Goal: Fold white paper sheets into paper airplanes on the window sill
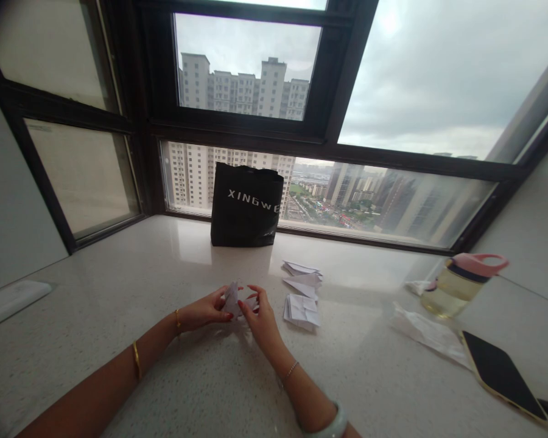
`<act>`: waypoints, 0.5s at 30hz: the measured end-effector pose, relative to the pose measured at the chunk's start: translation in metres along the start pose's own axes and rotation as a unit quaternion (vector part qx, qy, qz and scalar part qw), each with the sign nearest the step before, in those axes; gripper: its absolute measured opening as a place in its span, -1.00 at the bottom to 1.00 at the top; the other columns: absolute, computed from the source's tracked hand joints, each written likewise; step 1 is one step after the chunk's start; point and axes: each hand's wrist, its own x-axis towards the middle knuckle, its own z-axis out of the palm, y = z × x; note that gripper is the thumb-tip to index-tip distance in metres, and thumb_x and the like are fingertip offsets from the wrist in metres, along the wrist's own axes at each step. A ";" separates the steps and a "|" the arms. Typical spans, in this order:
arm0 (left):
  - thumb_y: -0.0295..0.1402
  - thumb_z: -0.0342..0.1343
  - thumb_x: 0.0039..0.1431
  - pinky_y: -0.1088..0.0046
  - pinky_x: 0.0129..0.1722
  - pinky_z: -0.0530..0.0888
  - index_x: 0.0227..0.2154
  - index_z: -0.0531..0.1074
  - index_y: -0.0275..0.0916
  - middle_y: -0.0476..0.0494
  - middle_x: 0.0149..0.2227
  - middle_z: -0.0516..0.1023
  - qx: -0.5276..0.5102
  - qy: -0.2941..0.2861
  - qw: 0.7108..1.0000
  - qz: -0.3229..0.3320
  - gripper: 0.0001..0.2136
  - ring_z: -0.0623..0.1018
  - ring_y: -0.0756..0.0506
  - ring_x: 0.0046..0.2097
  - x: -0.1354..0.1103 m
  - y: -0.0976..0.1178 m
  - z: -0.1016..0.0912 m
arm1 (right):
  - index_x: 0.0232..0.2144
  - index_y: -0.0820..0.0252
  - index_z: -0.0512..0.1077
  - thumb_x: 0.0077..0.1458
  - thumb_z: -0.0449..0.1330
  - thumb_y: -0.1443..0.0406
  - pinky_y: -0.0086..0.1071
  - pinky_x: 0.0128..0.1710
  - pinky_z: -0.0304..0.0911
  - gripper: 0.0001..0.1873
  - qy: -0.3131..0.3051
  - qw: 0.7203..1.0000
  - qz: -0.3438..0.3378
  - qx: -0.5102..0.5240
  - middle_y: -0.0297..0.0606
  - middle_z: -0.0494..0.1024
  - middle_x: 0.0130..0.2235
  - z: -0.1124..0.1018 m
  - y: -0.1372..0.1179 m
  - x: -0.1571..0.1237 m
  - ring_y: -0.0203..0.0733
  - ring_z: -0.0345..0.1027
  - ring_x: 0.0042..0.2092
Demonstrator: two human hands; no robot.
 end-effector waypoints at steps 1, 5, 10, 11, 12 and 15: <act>-0.32 0.33 -0.26 0.46 -0.21 0.30 0.01 0.13 -0.20 -0.17 -0.17 0.43 -0.002 0.004 1.000 -0.001 -0.29 0.43 -0.10 -0.17 0.000 0.000 0.000 | -0.09 0.19 0.20 -0.02 0.10 0.15 -0.36 -0.42 0.27 -0.56 -0.003 1.000 0.004 0.009 -0.30 0.36 -0.35 0.000 0.000 0.000 -0.24 0.33 -0.39; -0.34 0.32 -0.24 0.44 -0.20 0.30 0.02 0.10 -0.20 -0.16 -0.21 0.44 -0.017 0.007 1.000 -0.009 -0.28 0.45 -0.08 -0.20 -0.001 -0.001 0.001 | -0.12 0.18 0.23 -0.02 0.10 0.13 -0.37 -0.46 0.29 -0.59 -0.013 0.999 0.020 0.027 -0.34 0.37 -0.42 0.000 0.002 0.001 -0.24 0.33 -0.43; -0.38 0.32 -0.24 0.50 -0.20 0.30 -0.02 0.14 -0.18 -0.12 -0.19 0.44 -0.059 0.013 0.998 -0.024 -0.33 0.45 -0.04 -0.20 -0.001 -0.002 0.005 | -0.13 0.17 0.24 -0.04 0.12 0.12 -0.34 -0.45 0.32 -0.58 -0.017 0.998 0.032 0.046 -0.33 0.39 -0.40 -0.001 0.002 0.000 -0.24 0.35 -0.44; -0.38 0.32 -0.23 0.50 -0.20 0.31 -0.02 0.15 -0.19 -0.12 -0.19 0.45 -0.064 0.014 0.997 -0.030 -0.34 0.46 -0.04 -0.19 -0.001 -0.003 0.006 | -0.13 0.17 0.25 -0.04 0.12 0.12 -0.34 -0.45 0.33 -0.58 -0.013 0.998 0.033 0.051 -0.33 0.38 -0.40 -0.001 0.002 0.000 -0.24 0.35 -0.44; -0.37 0.32 -0.23 0.50 -0.20 0.31 -0.02 0.15 -0.19 -0.13 -0.20 0.45 -0.069 0.015 0.997 -0.033 -0.34 0.46 -0.05 -0.18 -0.001 -0.004 0.006 | -0.13 0.16 0.25 -0.04 0.13 0.12 -0.34 -0.46 0.33 -0.58 -0.009 0.998 0.034 0.057 -0.33 0.37 -0.40 -0.001 0.002 0.000 -0.24 0.35 -0.43; -0.37 0.33 -0.25 0.44 -0.15 0.32 -0.02 0.15 -0.18 -0.16 -0.17 0.45 -0.088 0.010 0.995 -0.040 -0.32 0.47 -0.10 -0.14 0.000 -0.006 0.005 | -0.13 0.16 0.24 -0.05 0.14 0.13 -0.35 -0.48 0.33 -0.58 -0.007 0.997 0.028 0.073 -0.34 0.35 -0.41 -0.002 0.002 0.000 -0.23 0.34 -0.43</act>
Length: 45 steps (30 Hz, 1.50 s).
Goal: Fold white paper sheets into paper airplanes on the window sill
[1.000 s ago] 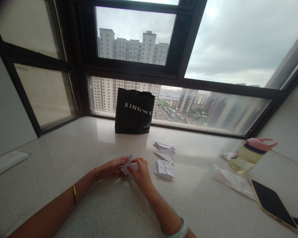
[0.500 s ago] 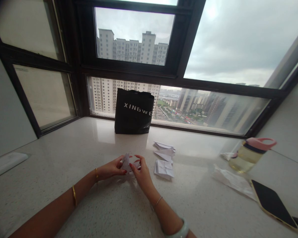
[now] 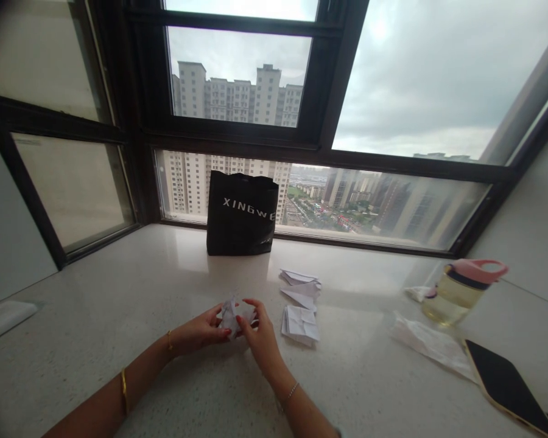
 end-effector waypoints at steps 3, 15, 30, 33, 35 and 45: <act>-0.34 0.32 -0.22 0.39 -0.11 0.31 -0.03 0.17 -0.16 -0.18 -0.14 0.44 -0.012 0.001 1.000 -0.008 -0.36 0.47 -0.12 -0.12 0.000 0.000 0.002 | -0.13 0.17 0.24 -0.05 0.15 0.16 -0.36 -0.45 0.30 -0.59 -0.002 1.000 -0.010 -0.006 -0.34 0.38 -0.43 -0.001 0.002 0.000 -0.23 0.33 -0.42; -0.15 0.24 -0.14 0.28 -0.16 0.36 -0.12 0.23 -0.23 -0.22 -0.21 0.50 0.043 0.030 0.996 -0.067 -0.48 0.50 -0.18 -0.16 -0.006 0.009 0.010 | -0.15 0.18 0.25 -0.07 0.17 0.10 -0.43 -0.51 0.16 -0.56 0.034 0.998 0.023 0.043 -0.43 0.29 -0.54 0.001 -0.001 -0.004 -0.29 0.21 -0.51; -0.15 0.25 -0.20 0.37 -0.28 0.40 -0.26 0.32 -0.28 -0.15 -0.34 0.52 0.107 0.124 0.986 -0.009 -0.55 0.52 -0.13 -0.28 0.000 0.013 0.007 | -0.11 0.15 0.24 -0.09 0.16 0.03 -0.39 -0.49 0.25 -0.48 0.071 0.994 0.055 0.064 -0.36 0.29 -0.40 0.000 -0.001 -0.001 -0.31 0.28 -0.49; -0.12 0.27 -0.26 0.35 -0.26 0.41 -0.31 0.30 -0.28 -0.13 -0.36 0.51 0.098 0.139 0.985 -0.010 -0.54 0.52 -0.14 -0.27 0.002 0.012 0.005 | -0.10 0.12 0.24 -0.07 0.12 0.00 -0.39 -0.53 0.27 -0.49 0.057 0.991 0.065 0.105 -0.35 0.27 -0.37 0.000 -0.001 -0.001 -0.30 0.33 -0.49; -0.12 0.28 -0.29 0.34 -0.25 0.41 -0.33 0.29 -0.28 -0.11 -0.36 0.50 0.096 0.141 0.985 -0.018 -0.53 0.51 -0.13 -0.27 0.003 0.010 0.006 | -0.11 0.13 0.24 -0.10 0.14 -0.01 -0.42 -0.61 0.24 -0.46 0.049 0.989 0.067 0.119 -0.41 0.25 -0.45 0.001 -0.002 0.000 -0.31 0.31 -0.54; -0.11 0.27 -0.27 0.37 -0.28 0.38 -0.29 0.27 -0.26 -0.09 -0.32 0.43 0.137 0.087 0.987 -0.020 -0.51 0.46 -0.10 -0.27 0.000 0.009 0.016 | -0.22 0.21 0.28 -0.19 0.22 -0.01 -0.53 -0.79 0.06 -0.45 0.027 0.988 0.100 0.116 -0.53 0.25 -0.68 -0.001 -0.004 0.001 -0.34 0.22 -0.69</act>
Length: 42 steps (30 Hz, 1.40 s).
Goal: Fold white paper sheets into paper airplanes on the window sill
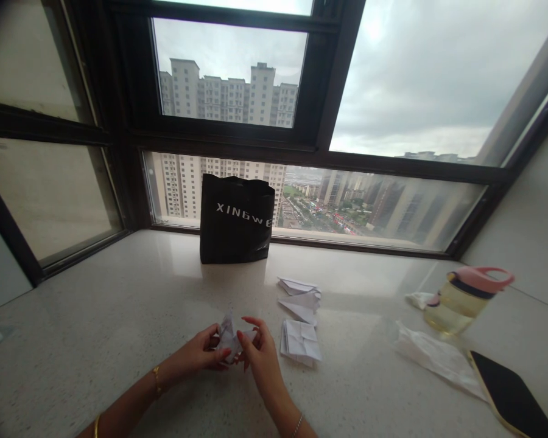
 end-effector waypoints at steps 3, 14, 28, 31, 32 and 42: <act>-0.11 0.23 -0.18 0.41 -0.24 0.33 -0.28 0.31 -0.30 -0.11 -0.29 0.42 0.024 0.041 0.997 0.055 -0.55 0.42 -0.10 -0.24 0.000 0.001 0.001 | -0.31 0.23 0.31 -0.20 0.22 -0.01 -0.56 -0.80 0.04 -0.51 -0.016 1.000 0.008 -0.001 -0.50 0.27 -0.69 0.000 0.000 0.001 -0.38 0.18 -0.71; -0.10 0.15 -0.06 0.42 -0.35 0.35 -0.39 0.41 -0.35 -0.18 -0.35 0.48 -0.252 0.041 0.966 0.032 -0.65 0.46 -0.06 -0.40 -0.002 0.002 0.022 | -0.29 0.14 0.19 -0.22 0.27 0.04 -0.57 -0.81 0.06 -0.50 -0.059 0.996 -0.004 0.066 -0.49 0.38 -0.61 0.011 -0.002 -0.008 -0.39 0.20 -0.70; -0.19 0.15 -0.03 0.30 -0.41 0.43 -0.74 0.20 -0.30 -0.10 -0.43 0.47 -0.327 0.030 0.944 0.014 -0.63 0.47 -0.08 -0.48 -0.003 0.005 0.020 | -0.27 0.15 0.20 -0.19 0.26 0.09 -0.59 -0.81 0.06 -0.53 -0.084 0.995 -0.017 0.044 -0.51 0.38 -0.61 0.011 -0.003 -0.006 -0.41 0.20 -0.71; -0.22 0.16 -0.02 0.32 -0.37 0.43 -0.60 0.33 -0.31 -0.14 -0.36 0.49 -0.309 0.015 0.951 0.020 -0.75 0.49 -0.09 -0.44 -0.004 0.005 0.020 | -0.28 0.16 0.21 -0.18 0.26 0.09 -0.58 -0.80 0.09 -0.54 -0.077 0.996 -0.021 0.040 -0.50 0.39 -0.60 0.009 -0.004 -0.005 -0.41 0.21 -0.70; -0.23 0.16 -0.02 0.32 -0.35 0.42 -0.54 0.36 -0.31 -0.16 -0.33 0.50 -0.301 0.006 0.953 0.024 -0.77 0.50 -0.10 -0.42 -0.004 0.005 0.020 | -0.28 0.16 0.21 -0.18 0.26 0.09 -0.58 -0.80 0.10 -0.55 -0.075 0.996 -0.022 0.038 -0.50 0.39 -0.60 0.008 -0.004 -0.004 -0.40 0.21 -0.70; -0.14 0.07 0.06 0.45 -0.42 0.40 -0.58 0.33 -0.32 -0.10 -0.52 0.49 -0.283 0.040 0.957 0.036 -0.69 0.48 -0.04 -0.50 0.004 0.000 0.013 | -0.35 0.18 0.27 -0.13 0.21 0.08 -0.57 -0.77 0.11 -0.64 -0.091 0.994 -0.056 0.015 -0.47 0.37 -0.57 0.009 -0.004 -0.002 -0.38 0.29 -0.64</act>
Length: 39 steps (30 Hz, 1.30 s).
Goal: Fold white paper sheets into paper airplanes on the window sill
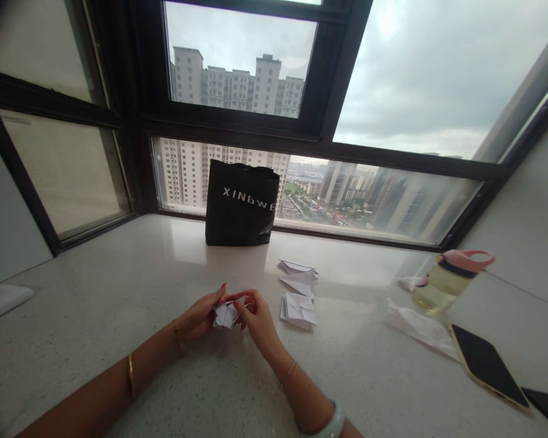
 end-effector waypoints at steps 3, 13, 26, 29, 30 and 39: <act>-0.13 0.06 0.06 0.45 -0.41 0.41 -0.61 0.27 -0.29 -0.06 -0.50 0.48 0.012 0.011 1.000 0.005 -0.68 0.47 -0.02 -0.49 -0.001 0.002 -0.001 | -0.41 0.18 0.25 -0.17 0.25 0.09 -0.55 -0.77 0.13 -0.63 0.007 1.000 0.005 -0.005 -0.47 0.36 -0.59 -0.001 0.001 0.001 -0.36 0.29 -0.65; -0.20 0.28 -0.20 0.43 -0.30 0.40 -0.33 0.35 -0.30 -0.14 -0.30 0.49 0.189 0.010 0.980 0.055 -0.61 0.52 -0.07 -0.32 0.003 0.000 -0.007 | -0.47 0.14 0.12 -0.21 0.26 0.07 -0.42 -0.65 0.26 -0.58 0.124 0.992 -0.010 -0.014 -0.47 0.31 -0.48 -0.007 0.001 0.000 -0.32 0.34 -0.59; -0.27 0.19 -0.12 0.54 -0.49 0.30 -0.31 0.44 -0.30 0.03 -0.56 0.40 0.376 -0.017 0.919 0.114 -0.71 0.41 0.02 -0.51 0.004 0.006 -0.012 | -0.24 0.14 0.40 -0.05 0.14 0.17 -0.37 -0.37 0.23 -0.71 0.081 0.954 -0.091 -0.274 -0.23 0.44 -0.28 -0.019 -0.010 0.000 -0.16 0.29 -0.24; -0.32 0.15 -0.06 0.55 -0.46 0.30 -0.12 0.31 -0.26 0.10 -0.55 0.31 0.408 -0.012 0.900 0.153 -0.62 0.39 0.04 -0.51 0.000 0.004 -0.009 | -0.41 0.14 0.45 -0.05 0.13 0.19 -0.38 -0.39 0.18 -0.82 0.042 0.947 -0.074 -0.311 -0.29 0.48 -0.41 -0.021 -0.015 0.002 -0.20 0.31 -0.35; -0.33 0.13 -0.04 0.55 -0.45 0.30 -0.06 0.24 -0.25 0.11 -0.55 0.30 0.412 -0.014 0.897 0.161 -0.56 0.38 0.04 -0.51 -0.002 0.004 -0.008 | -0.45 0.15 0.45 -0.05 0.14 0.19 -0.38 -0.40 0.17 -0.82 0.039 0.944 -0.066 -0.321 -0.31 0.48 -0.46 -0.022 -0.017 0.002 -0.22 0.30 -0.39; -0.25 0.13 -0.02 0.54 -0.44 0.26 0.03 0.14 -0.21 0.04 -0.46 0.36 0.430 -0.126 0.887 0.108 -0.47 0.35 0.04 -0.46 -0.012 0.001 0.003 | -0.67 0.22 0.35 -0.23 0.24 0.23 -0.48 -0.61 -0.01 -0.81 -0.041 0.932 0.069 -0.354 -0.40 0.37 -0.65 -0.051 -0.041 -0.023 -0.34 0.17 -0.58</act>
